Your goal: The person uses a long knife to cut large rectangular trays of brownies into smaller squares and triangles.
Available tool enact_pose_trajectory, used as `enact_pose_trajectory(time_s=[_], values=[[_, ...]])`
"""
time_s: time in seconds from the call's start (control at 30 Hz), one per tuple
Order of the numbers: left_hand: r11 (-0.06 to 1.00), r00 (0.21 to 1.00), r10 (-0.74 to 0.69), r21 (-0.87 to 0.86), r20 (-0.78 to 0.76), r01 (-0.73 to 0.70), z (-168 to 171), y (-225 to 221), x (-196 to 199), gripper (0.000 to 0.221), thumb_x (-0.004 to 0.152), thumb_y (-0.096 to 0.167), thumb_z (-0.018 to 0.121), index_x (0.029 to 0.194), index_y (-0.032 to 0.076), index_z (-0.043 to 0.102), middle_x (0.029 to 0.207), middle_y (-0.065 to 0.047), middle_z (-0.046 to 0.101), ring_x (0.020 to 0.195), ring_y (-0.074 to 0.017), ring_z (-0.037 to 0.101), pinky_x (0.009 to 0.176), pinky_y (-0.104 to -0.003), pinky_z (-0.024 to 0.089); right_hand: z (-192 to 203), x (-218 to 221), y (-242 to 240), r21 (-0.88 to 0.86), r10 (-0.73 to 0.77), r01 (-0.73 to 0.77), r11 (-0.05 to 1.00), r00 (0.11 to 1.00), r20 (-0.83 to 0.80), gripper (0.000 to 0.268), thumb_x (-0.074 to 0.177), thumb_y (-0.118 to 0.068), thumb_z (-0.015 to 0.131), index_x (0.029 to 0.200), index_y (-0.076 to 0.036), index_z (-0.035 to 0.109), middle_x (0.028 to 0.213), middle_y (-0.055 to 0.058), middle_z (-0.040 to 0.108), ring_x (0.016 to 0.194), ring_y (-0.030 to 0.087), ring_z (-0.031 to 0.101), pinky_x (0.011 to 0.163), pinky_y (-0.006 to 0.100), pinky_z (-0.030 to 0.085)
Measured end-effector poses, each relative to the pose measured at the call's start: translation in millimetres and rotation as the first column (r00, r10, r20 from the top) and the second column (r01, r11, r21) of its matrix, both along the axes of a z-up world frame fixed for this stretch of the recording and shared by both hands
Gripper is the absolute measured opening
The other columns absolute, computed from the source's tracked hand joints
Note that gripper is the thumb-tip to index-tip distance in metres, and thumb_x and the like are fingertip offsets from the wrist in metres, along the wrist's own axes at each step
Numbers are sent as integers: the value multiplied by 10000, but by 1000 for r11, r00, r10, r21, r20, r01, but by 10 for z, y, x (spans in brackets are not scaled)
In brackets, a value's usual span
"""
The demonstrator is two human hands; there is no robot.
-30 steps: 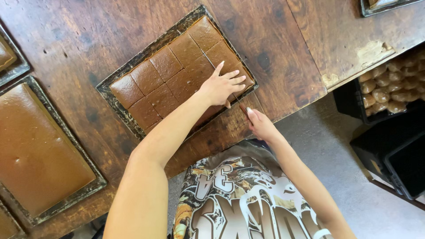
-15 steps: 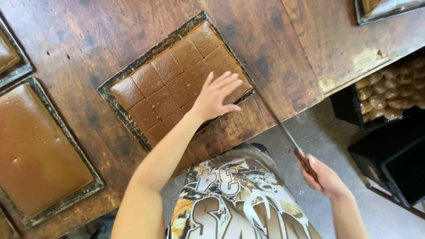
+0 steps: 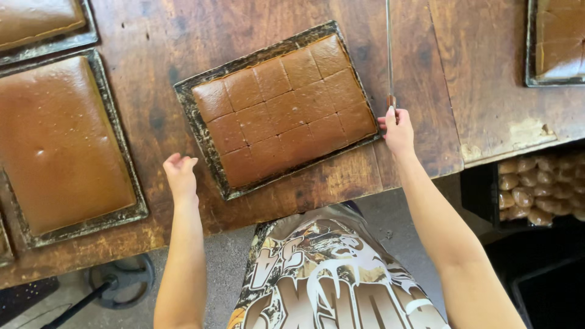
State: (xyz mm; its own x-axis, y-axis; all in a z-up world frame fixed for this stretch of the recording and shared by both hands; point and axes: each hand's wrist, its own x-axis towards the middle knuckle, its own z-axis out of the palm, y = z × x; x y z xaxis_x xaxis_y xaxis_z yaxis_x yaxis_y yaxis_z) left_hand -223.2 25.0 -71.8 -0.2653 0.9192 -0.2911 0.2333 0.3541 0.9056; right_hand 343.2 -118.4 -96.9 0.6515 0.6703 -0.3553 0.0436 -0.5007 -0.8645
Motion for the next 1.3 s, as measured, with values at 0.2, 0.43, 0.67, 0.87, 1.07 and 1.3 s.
enact_pose_trajectory(time_s=[0.2, 0.43, 0.67, 0.87, 1.07, 1.3], values=[[938, 992, -22, -341, 125, 64, -39, -63, -11, 573, 861, 281, 712, 1359, 83, 511, 1207, -71, 624, 1043, -182, 595, 872, -364, 462, 128, -164, 46, -49, 7, 6, 999, 965, 262, 351, 1072, -381, 582, 1135, -37, 611, 974, 66, 755, 852, 119, 684, 778, 290, 536], [976, 986, -144, -176, -83, 128, 99, -30, 215, 569, 893, 354, 774, 1306, 24, 563, 1059, -84, 675, 955, -163, 618, 880, -297, 484, 306, -325, 3, -156, 30, 35, 987, 917, 397, 372, 1061, -408, 606, 1107, -40, 620, 963, 120, 741, 890, 247, 706, 825, 378, 531], [969, 982, -176, -187, -68, 161, 283, 99, 329, 582, 896, 390, 773, 1299, 28, 558, 1025, -72, 643, 957, -167, 601, 898, -322, 477, 405, -604, -502, -223, -12, 123, 967, 896, 443, 383, 1029, -423, 593, 1155, -62, 618, 958, 185, 714, 902, 376, 692, 806, 457, 519], [952, 954, -286, -140, -87, 272, 338, -13, 552, 599, 865, 384, 782, 1308, 55, 551, 1094, -127, 732, 1048, -189, 640, 988, -332, 458, 500, -878, -1309, -191, -56, 173, 966, 865, 499, 386, 1056, -402, 598, 1176, -36, 580, 961, 198, 708, 875, 387, 696, 796, 465, 526], [924, 923, -379, -74, -71, 374, 239, -281, 941, 666, 850, 393, 792, 1362, 59, 529, 1200, -140, 692, 1100, -222, 684, 993, -342, 500, 478, -982, -2125, -165, -95, 215, 963, 838, 537, 410, 1027, -364, 636, 1224, -20, 532, 976, 189, 719, 870, 376, 700, 770, 465, 528], [696, 462, -430, 41, -776, 717, 382, -521, 1256, 769, 931, 517, 706, 1469, 5, 507, 1232, -241, 684, 1097, -445, 626, 969, -557, 432, 235, -1438, -2736, 82, -366, 367, 927, 831, 418, 352, 1019, -297, 669, 1136, -11, 500, 822, 94, 642, 657, 202, 615, 604, 368, 504]])
